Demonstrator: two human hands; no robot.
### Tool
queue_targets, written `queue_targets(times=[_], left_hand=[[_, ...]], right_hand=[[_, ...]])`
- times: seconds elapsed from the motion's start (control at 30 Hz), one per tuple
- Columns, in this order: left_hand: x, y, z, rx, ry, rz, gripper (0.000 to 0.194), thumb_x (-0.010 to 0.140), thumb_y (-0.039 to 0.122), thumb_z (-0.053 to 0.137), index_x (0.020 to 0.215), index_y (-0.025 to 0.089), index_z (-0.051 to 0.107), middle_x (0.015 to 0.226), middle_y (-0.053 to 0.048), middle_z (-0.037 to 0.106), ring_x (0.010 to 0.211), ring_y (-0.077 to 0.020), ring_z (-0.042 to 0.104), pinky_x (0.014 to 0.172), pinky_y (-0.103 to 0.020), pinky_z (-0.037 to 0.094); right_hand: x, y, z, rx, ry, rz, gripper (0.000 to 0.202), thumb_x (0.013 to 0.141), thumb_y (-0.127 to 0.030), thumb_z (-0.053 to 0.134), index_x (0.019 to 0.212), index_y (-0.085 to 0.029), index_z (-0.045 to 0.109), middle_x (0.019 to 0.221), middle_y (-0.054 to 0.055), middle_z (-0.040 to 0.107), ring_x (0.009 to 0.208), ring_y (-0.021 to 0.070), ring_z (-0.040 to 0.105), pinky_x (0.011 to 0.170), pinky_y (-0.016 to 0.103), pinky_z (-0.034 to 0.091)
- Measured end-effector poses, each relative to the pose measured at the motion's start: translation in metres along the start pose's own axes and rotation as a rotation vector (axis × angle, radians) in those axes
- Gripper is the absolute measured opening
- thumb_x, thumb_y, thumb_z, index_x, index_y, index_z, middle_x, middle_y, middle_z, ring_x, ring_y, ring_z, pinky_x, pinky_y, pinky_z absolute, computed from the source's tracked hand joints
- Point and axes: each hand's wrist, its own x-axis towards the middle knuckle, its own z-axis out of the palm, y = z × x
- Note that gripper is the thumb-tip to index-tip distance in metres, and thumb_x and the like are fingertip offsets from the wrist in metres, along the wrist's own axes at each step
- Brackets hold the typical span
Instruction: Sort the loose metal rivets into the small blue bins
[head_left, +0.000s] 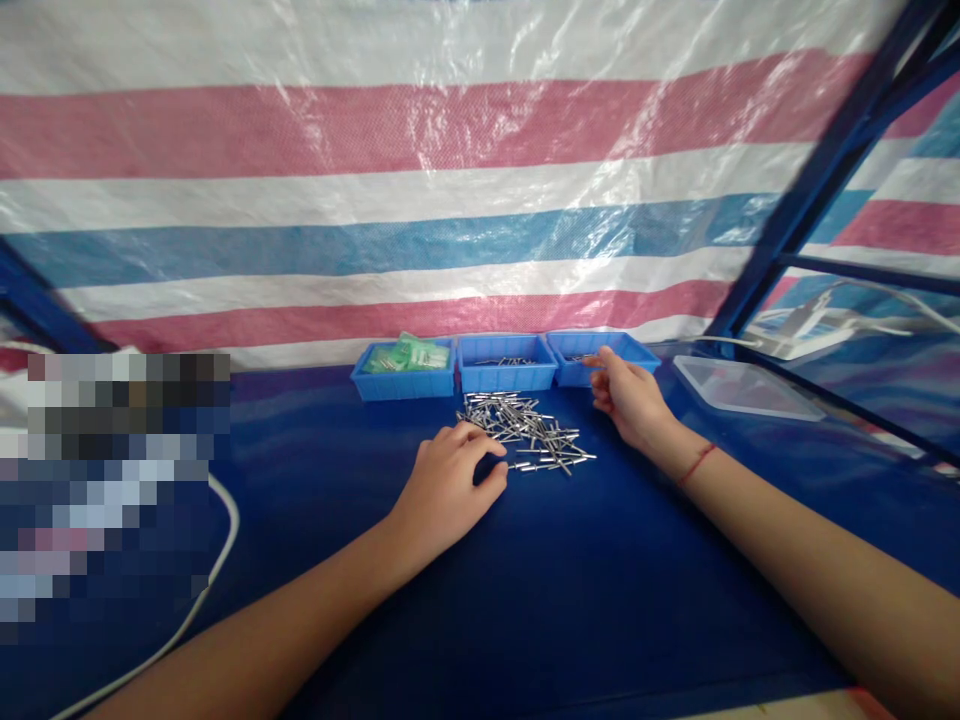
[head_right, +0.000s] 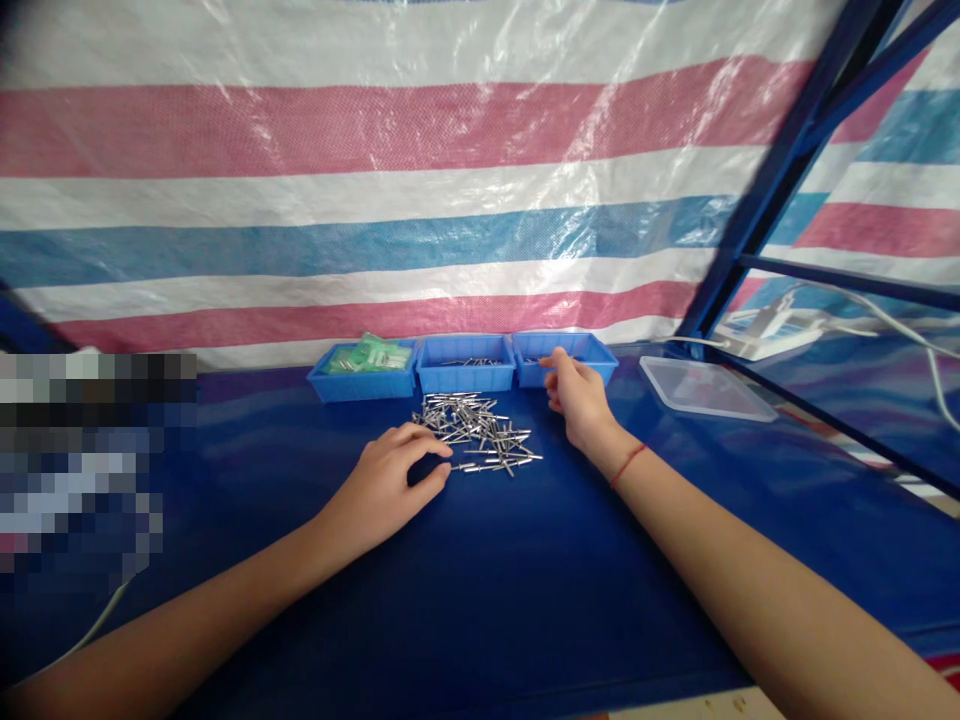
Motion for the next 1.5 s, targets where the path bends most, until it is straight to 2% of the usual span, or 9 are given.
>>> queue_targets(times=[0.17,0.33,0.47,0.53,0.7,0.8,0.9,1.1,1.5], left_hand=[[0.0,-0.001,-0.001,0.072,-0.035,0.041,0.018,0.087,0.024,0.048,0.082,0.022,0.065,0.098,-0.003,0.061,0.093,-0.0211,0.054,0.081,-0.037,0.04],[0.001,-0.004,0.002,0.147,-0.032,0.079,0.023,0.092,0.023,0.039,0.085,0.019,0.06,0.097,-0.005,0.06,0.091,-0.0213,0.054,0.077,-0.035,0.04],[0.003,-0.007,0.002,-0.017,0.079,0.057,0.019,0.093,0.021,0.037,0.087,0.017,0.055,0.089,-0.004,0.061,0.084,-0.0181,0.056,0.075,-0.032,0.041],[0.005,-0.006,0.0,-0.125,0.16,0.067,0.017,0.092,0.021,0.039,0.086,0.017,0.055,0.087,-0.003,0.061,0.082,-0.0162,0.057,0.075,-0.029,0.042],[0.005,-0.002,-0.003,-0.349,0.297,0.023,0.012,0.088,0.024,0.049,0.093,0.018,0.057,0.087,-0.002,0.064,0.078,-0.0141,0.059,0.071,-0.025,0.044],[0.005,-0.001,-0.001,-0.509,0.297,-0.029,0.02,0.083,0.026,0.057,0.101,0.018,0.056,0.086,-0.002,0.066,0.077,-0.0141,0.061,0.07,-0.025,0.045],[0.006,-0.002,0.0,-0.592,0.264,-0.049,0.017,0.083,0.028,0.056,0.096,0.018,0.059,0.088,-0.003,0.067,0.079,-0.0149,0.062,0.071,-0.026,0.046],[0.006,-0.002,-0.001,-0.615,0.28,-0.072,0.014,0.085,0.029,0.054,0.088,0.018,0.061,0.084,-0.001,0.066,0.077,-0.0142,0.061,0.07,-0.025,0.046],[0.006,-0.002,-0.004,-0.587,0.313,-0.071,0.011,0.083,0.026,0.055,0.086,0.017,0.061,0.083,-0.001,0.066,0.076,-0.0139,0.06,0.07,-0.024,0.046]], right_hand=[[-0.016,0.001,0.011,-0.135,-0.136,-0.071,0.024,0.081,-0.036,0.049,0.075,-0.015,0.059,0.054,-0.004,0.045,0.042,0.0058,0.035,0.039,0.019,0.025],[-0.037,-0.001,0.018,-0.489,-0.408,-0.389,0.025,0.082,-0.035,0.051,0.071,-0.015,0.06,0.059,-0.001,0.051,0.053,0.009,0.044,0.05,0.022,0.034],[-0.056,-0.005,0.02,-0.683,-0.716,-0.676,0.021,0.084,-0.034,0.052,0.079,-0.016,0.061,0.068,0.0,0.057,0.059,0.0105,0.049,0.057,0.023,0.038],[-0.062,-0.006,0.021,-0.782,-0.793,-0.809,0.02,0.086,-0.032,0.051,0.08,-0.017,0.061,0.07,0.001,0.058,0.063,0.0111,0.051,0.06,0.023,0.038],[-0.07,-0.007,0.024,-0.845,-0.789,-0.854,0.023,0.092,-0.027,0.042,0.083,-0.017,0.061,0.075,0.003,0.059,0.07,0.0129,0.053,0.064,0.024,0.038],[-0.071,-0.008,0.025,-0.777,-0.768,-0.8,0.028,0.093,-0.028,0.041,0.074,-0.017,0.057,0.069,0.002,0.056,0.064,0.0119,0.051,0.062,0.024,0.038],[-0.071,-0.006,0.027,-0.708,-0.769,-0.75,0.031,0.093,-0.031,0.041,0.068,-0.017,0.053,0.065,0.0,0.053,0.06,0.0109,0.048,0.059,0.023,0.037],[-0.072,-0.003,0.029,-0.684,-0.815,-0.705,0.031,0.092,-0.033,0.042,0.068,-0.017,0.053,0.065,-0.001,0.053,0.061,0.0102,0.049,0.059,0.023,0.037],[-0.072,-0.001,0.03,-0.642,-0.76,-0.674,0.021,0.089,-0.029,0.047,0.08,-0.017,0.062,0.07,0.001,0.06,0.059,0.0105,0.05,0.054,0.023,0.039]])
